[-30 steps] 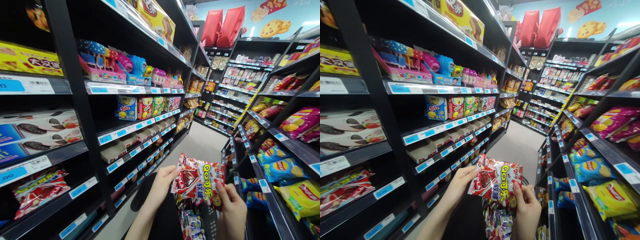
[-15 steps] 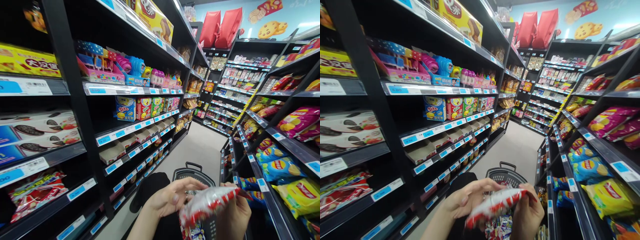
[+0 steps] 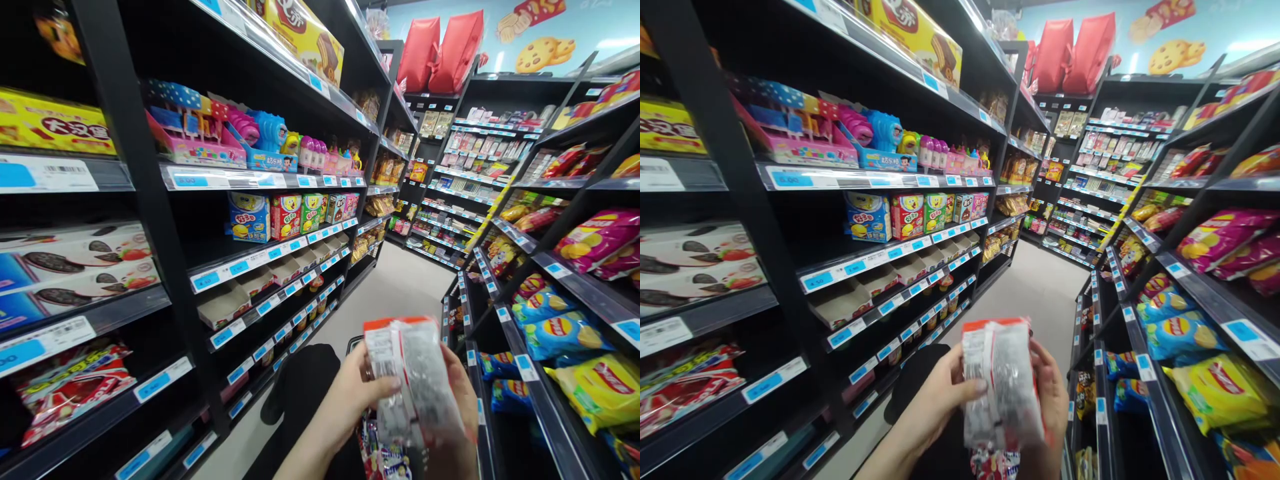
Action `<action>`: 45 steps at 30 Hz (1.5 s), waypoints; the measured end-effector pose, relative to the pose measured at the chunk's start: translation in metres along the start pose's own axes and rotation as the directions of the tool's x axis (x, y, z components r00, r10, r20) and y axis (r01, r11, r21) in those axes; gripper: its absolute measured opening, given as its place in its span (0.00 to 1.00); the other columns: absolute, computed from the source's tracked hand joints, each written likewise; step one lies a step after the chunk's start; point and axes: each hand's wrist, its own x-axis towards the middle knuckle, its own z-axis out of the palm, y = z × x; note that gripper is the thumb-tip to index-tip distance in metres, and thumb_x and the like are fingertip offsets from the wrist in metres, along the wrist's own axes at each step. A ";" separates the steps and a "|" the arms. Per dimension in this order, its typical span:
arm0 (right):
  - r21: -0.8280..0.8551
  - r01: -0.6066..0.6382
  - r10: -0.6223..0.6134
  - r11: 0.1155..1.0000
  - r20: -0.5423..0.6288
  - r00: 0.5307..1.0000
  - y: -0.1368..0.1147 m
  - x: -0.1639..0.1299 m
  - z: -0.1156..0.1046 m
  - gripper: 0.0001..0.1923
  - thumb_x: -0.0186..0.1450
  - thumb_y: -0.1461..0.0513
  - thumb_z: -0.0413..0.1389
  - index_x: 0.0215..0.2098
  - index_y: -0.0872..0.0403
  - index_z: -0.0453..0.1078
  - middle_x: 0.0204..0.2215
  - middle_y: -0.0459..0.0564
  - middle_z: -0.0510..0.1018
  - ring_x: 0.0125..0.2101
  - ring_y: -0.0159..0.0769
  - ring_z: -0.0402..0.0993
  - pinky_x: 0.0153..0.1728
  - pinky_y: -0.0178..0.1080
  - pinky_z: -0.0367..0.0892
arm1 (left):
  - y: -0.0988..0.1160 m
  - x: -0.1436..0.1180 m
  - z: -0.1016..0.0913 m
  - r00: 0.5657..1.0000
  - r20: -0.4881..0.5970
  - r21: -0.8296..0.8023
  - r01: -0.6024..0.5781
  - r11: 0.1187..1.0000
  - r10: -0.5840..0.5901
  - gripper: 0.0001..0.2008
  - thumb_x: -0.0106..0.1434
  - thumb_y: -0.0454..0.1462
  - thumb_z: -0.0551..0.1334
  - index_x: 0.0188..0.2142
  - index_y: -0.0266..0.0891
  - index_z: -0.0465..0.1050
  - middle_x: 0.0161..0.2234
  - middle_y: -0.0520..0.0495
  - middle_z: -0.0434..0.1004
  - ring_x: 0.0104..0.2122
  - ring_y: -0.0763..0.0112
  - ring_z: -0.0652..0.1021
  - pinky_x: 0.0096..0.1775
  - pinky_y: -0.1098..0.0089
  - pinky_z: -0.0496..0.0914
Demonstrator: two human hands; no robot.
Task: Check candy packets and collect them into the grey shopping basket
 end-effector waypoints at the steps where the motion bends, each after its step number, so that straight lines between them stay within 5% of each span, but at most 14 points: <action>1: 0.085 -0.002 0.001 0.996 0.007 1.000 0.002 0.000 0.001 0.24 0.61 0.46 0.57 0.48 0.51 0.72 0.33 0.52 0.81 0.32 0.46 0.78 0.33 0.46 0.72 | -0.002 0.000 0.003 0.992 -0.108 -0.027 -0.065 0.997 0.062 0.28 0.47 0.35 0.73 0.50 0.37 0.72 0.41 0.42 0.81 0.42 0.57 0.79 0.47 0.63 0.69; 3: 0.209 -0.030 0.011 0.977 0.091 0.996 0.006 0.001 0.001 0.30 0.59 0.46 0.58 0.55 0.49 0.67 0.38 0.52 0.79 0.38 0.48 0.78 0.38 0.48 0.72 | -0.006 -0.001 0.010 0.956 -0.265 -0.092 -0.155 0.984 0.125 0.29 0.49 0.36 0.72 0.50 0.37 0.70 0.41 0.42 0.82 0.42 0.56 0.80 0.47 0.62 0.71; 9: 0.189 0.032 -0.065 0.982 0.172 0.983 0.005 -0.008 0.011 0.41 0.59 0.42 0.56 0.66 0.43 0.49 0.42 0.53 0.80 0.41 0.50 0.78 0.38 0.51 0.72 | -0.019 -0.004 0.023 0.845 -0.510 -0.191 -0.294 0.937 0.161 0.35 0.49 0.38 0.73 0.55 0.40 0.63 0.45 0.41 0.80 0.46 0.55 0.79 0.46 0.63 0.73; 12: 0.120 0.070 -0.090 0.990 0.170 0.981 0.008 -0.010 0.016 0.42 0.55 0.55 0.66 0.63 0.38 0.55 0.40 0.48 0.81 0.40 0.44 0.79 0.39 0.46 0.74 | -0.022 -0.005 0.026 0.818 -0.562 -0.220 -0.290 0.931 0.122 0.38 0.49 0.41 0.73 0.57 0.41 0.60 0.49 0.40 0.78 0.48 0.55 0.78 0.45 0.64 0.73; 15: -0.044 0.148 -0.146 0.988 0.051 0.988 0.016 -0.007 0.012 0.28 0.54 0.63 0.67 0.53 0.44 0.71 0.42 0.48 0.81 0.41 0.40 0.79 0.41 0.41 0.74 | -0.024 -0.004 0.026 0.854 -0.509 -0.207 -0.243 0.947 0.108 0.37 0.50 0.40 0.73 0.57 0.40 0.62 0.48 0.40 0.78 0.48 0.56 0.78 0.45 0.65 0.73; 19: -0.148 0.269 -0.290 0.952 -0.153 0.945 0.023 -0.001 -0.004 0.24 0.50 0.68 0.69 0.45 0.48 0.77 0.34 0.46 0.84 0.29 0.35 0.81 0.32 0.33 0.76 | -0.017 0.000 0.015 0.901 -0.401 -0.157 -0.246 0.957 0.165 0.30 0.53 0.40 0.70 0.53 0.35 0.66 0.43 0.38 0.80 0.43 0.55 0.80 0.40 0.66 0.75; 24: 0.048 0.208 -0.210 0.977 0.047 0.976 0.018 -0.001 -0.018 0.27 0.52 0.66 0.69 0.50 0.46 0.74 0.45 0.50 0.81 0.40 0.42 0.81 0.39 0.36 0.77 | 0.013 0.000 -0.007 0.958 -0.235 0.018 -0.165 0.986 0.165 0.32 0.48 0.37 0.72 0.53 0.41 0.65 0.42 0.42 0.79 0.27 0.62 0.80 0.22 0.67 0.76; 28: 0.033 0.134 -0.138 0.990 0.152 0.979 0.012 -0.004 -0.020 0.29 0.55 0.68 0.67 0.53 0.44 0.72 0.51 0.50 0.78 0.46 0.44 0.78 0.44 0.37 0.75 | 0.030 -0.003 -0.026 0.994 -0.029 0.146 -0.096 0.985 0.102 0.41 0.47 0.34 0.72 0.59 0.48 0.59 0.44 0.43 0.78 0.28 0.61 0.81 0.25 0.64 0.78; 31: -0.086 0.218 -0.202 0.972 0.158 0.966 0.013 -0.004 -0.025 0.26 0.57 0.68 0.65 0.52 0.44 0.73 0.49 0.49 0.79 0.45 0.40 0.79 0.43 0.33 0.75 | 0.031 -0.004 -0.039 0.997 0.057 0.237 -0.058 0.970 0.045 0.44 0.51 0.33 0.71 0.63 0.54 0.54 0.46 0.43 0.78 0.31 0.60 0.81 0.26 0.64 0.78; 33: -0.181 0.346 -0.314 0.921 0.182 0.932 0.014 -0.002 -0.029 0.23 0.56 0.69 0.65 0.48 0.45 0.76 0.45 0.47 0.81 0.42 0.37 0.80 0.40 0.30 0.75 | 0.030 -0.004 -0.044 0.995 0.035 0.302 -0.099 0.948 0.092 0.38 0.51 0.33 0.71 0.60 0.53 0.63 0.49 0.44 0.77 0.33 0.60 0.81 0.29 0.64 0.78; 38: -0.263 0.546 -0.482 0.795 0.271 0.833 0.012 0.002 -0.030 0.16 0.58 0.69 0.63 0.41 0.46 0.79 0.39 0.45 0.83 0.38 0.34 0.79 0.36 0.30 0.74 | 0.027 -0.002 -0.045 0.948 0.056 0.465 -0.302 0.832 0.313 0.17 0.44 0.29 0.73 0.35 0.46 0.84 0.39 0.48 0.83 0.38 0.62 0.79 0.40 0.69 0.73; 45: -0.332 0.453 -0.416 0.827 0.181 0.891 0.005 -0.004 -0.016 0.04 0.61 0.65 0.61 0.32 0.50 0.77 0.37 0.47 0.82 0.37 0.35 0.78 0.37 0.31 0.72 | 0.027 -0.004 -0.034 0.909 -0.020 0.683 -0.292 0.669 0.417 0.03 0.50 0.35 0.70 0.21 0.41 0.81 0.22 0.49 0.78 0.25 0.69 0.74 0.30 0.71 0.64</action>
